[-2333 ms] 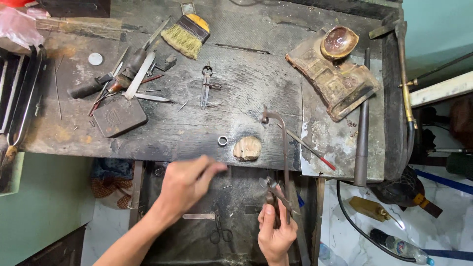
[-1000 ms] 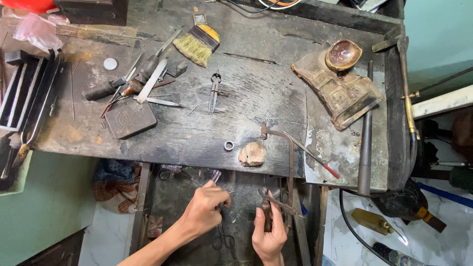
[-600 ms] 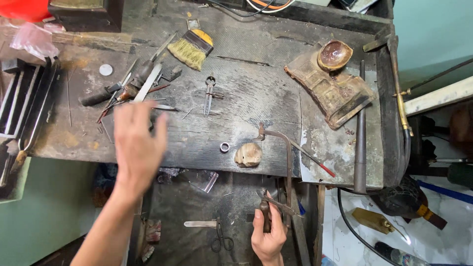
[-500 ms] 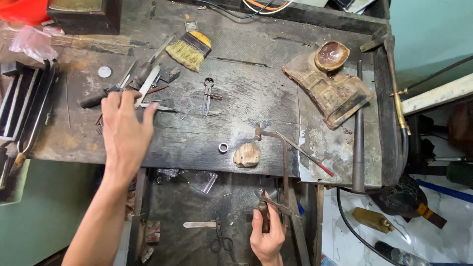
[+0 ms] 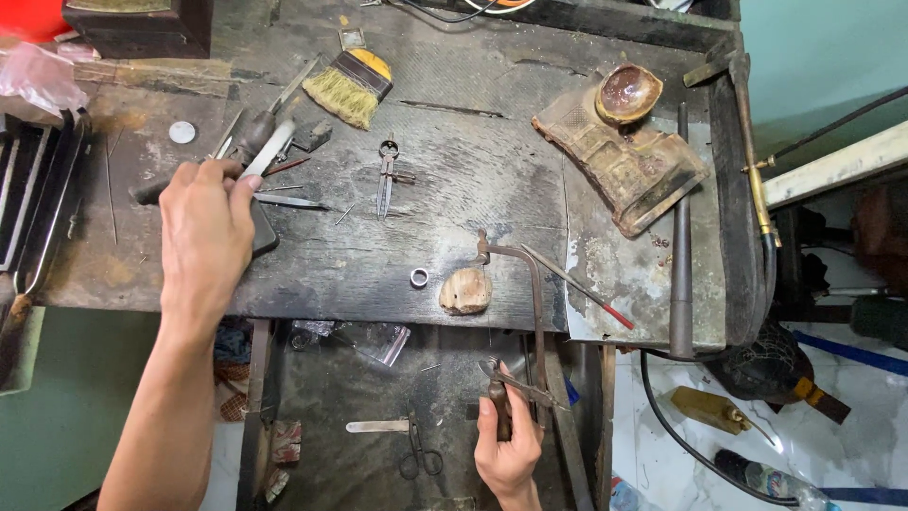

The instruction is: Using a jeweler's saw to cut a small metal ring on a workbench

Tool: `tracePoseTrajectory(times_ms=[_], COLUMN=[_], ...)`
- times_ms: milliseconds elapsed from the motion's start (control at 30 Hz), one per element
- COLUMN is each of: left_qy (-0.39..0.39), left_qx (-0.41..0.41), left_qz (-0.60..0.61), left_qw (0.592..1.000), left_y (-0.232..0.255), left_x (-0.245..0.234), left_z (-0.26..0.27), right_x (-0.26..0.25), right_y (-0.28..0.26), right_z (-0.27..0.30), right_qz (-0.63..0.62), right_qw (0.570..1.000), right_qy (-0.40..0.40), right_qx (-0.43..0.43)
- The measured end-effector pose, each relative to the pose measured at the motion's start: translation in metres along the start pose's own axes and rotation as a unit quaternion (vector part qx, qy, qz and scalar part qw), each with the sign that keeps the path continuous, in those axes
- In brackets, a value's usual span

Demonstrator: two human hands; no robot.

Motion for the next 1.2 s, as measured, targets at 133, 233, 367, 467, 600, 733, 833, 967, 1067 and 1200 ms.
tracePoseTrajectory(times_ms=[133,233,367,467,600,733,833,967,1067,1200], left_qy=[-0.028,-0.078,-0.248,-0.382,-0.454,-0.441,-0.424,-0.369,-0.417,-0.471], left_qx=[-0.018,-0.112,-0.213,-0.245,-0.257,-0.237,-0.252,-0.226,-0.189,-0.212], left_qz=[0.071,0.200,0.375,0.466,0.553,0.537,0.524,0.518,0.474,0.522], left_qw=[0.997,0.970,0.867,0.760,0.650,0.679,0.695,0.738,0.752,0.678], left_y=[0.018,0.030,0.028,0.058,0.092,0.087,0.081,0.082,0.086,0.089], left_x=[-0.032,-0.042,0.005,0.025,0.030,0.029,0.025,0.018,0.024,0.036], left_z=[0.016,0.048,0.112,0.153,0.176,0.164,0.151,0.135,0.145,0.165], right_x=[-0.003,-0.004,-0.001,0.001,-0.003,-0.001,0.000,0.003,0.002,0.004], right_y=[-0.004,-0.004,0.003,-0.002,-0.029,-0.024,-0.025,-0.022,-0.022,-0.023], right_z=[-0.003,-0.006,0.003,0.005,-0.011,-0.009,-0.009,-0.004,0.001,-0.004], right_qz=[-0.005,-0.023,-0.046,-0.082,-0.043,-0.067,-0.074,-0.093,-0.091,-0.085], right_qw=[1.000,1.000,0.998,0.994,0.995,0.994,0.991,0.990,0.992,0.991], right_qy=[-0.011,-0.012,-0.014,-0.035,-0.073,-0.076,-0.092,-0.095,-0.081,-0.087], right_qx=[0.015,0.005,-0.042,-0.059,-0.053,-0.046,-0.061,-0.044,-0.041,-0.061])
Point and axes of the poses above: each hand's wrist, its own z-axis away from the middle knuckle, its own x-axis out of the palm, y = z × x, the point moved 2 cm from there along -z, towards the middle knuckle, and after that the axes turned 2 degrees about y, right-handed, at the moved point
